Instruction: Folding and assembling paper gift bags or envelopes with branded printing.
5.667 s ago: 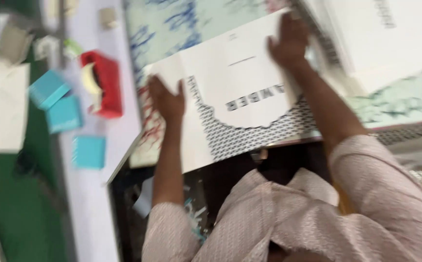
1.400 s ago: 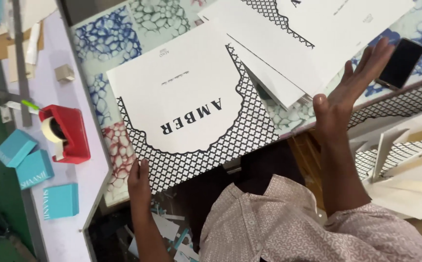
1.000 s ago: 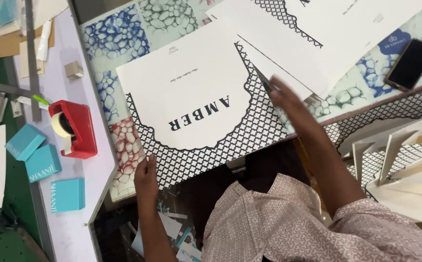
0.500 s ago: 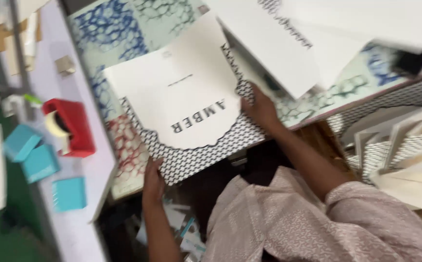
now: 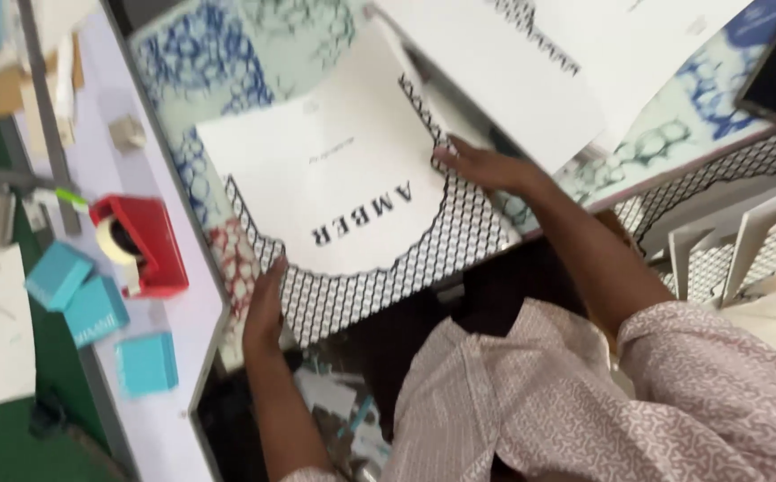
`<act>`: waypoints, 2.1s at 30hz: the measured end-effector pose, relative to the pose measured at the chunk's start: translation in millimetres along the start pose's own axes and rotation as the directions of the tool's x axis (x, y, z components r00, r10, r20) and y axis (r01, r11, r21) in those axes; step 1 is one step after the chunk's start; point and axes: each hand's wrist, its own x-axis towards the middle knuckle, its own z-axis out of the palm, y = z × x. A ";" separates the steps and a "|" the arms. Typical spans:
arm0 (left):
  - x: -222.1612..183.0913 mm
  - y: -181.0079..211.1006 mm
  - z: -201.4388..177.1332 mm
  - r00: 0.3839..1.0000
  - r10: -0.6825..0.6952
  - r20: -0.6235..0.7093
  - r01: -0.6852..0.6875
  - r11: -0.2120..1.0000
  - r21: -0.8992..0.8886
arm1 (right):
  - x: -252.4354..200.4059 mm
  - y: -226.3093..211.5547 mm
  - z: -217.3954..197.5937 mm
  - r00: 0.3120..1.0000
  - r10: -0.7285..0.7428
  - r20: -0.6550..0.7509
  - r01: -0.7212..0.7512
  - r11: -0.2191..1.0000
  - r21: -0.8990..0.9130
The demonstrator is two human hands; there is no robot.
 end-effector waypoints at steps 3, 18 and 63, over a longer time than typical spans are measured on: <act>1.2 5.0 -5.8 0.988 0.116 -0.103 -0.101 0.985 0.139 | -7.8 -25.9 -24.5 0.997 -0.057 0.048 0.056 0.998 0.018; 21.3 -36.2 25.4 0.985 -0.065 -0.159 0.014 0.952 -0.305 | 28.3 -12.8 47.6 0.884 -0.057 -0.465 0.091 0.995 0.051; 180.8 6.3 39.6 0.715 0.681 0.158 -0.316 0.113 0.942 | 171.2 -77.9 29.0 0.779 -0.511 -0.364 0.162 0.725 -0.670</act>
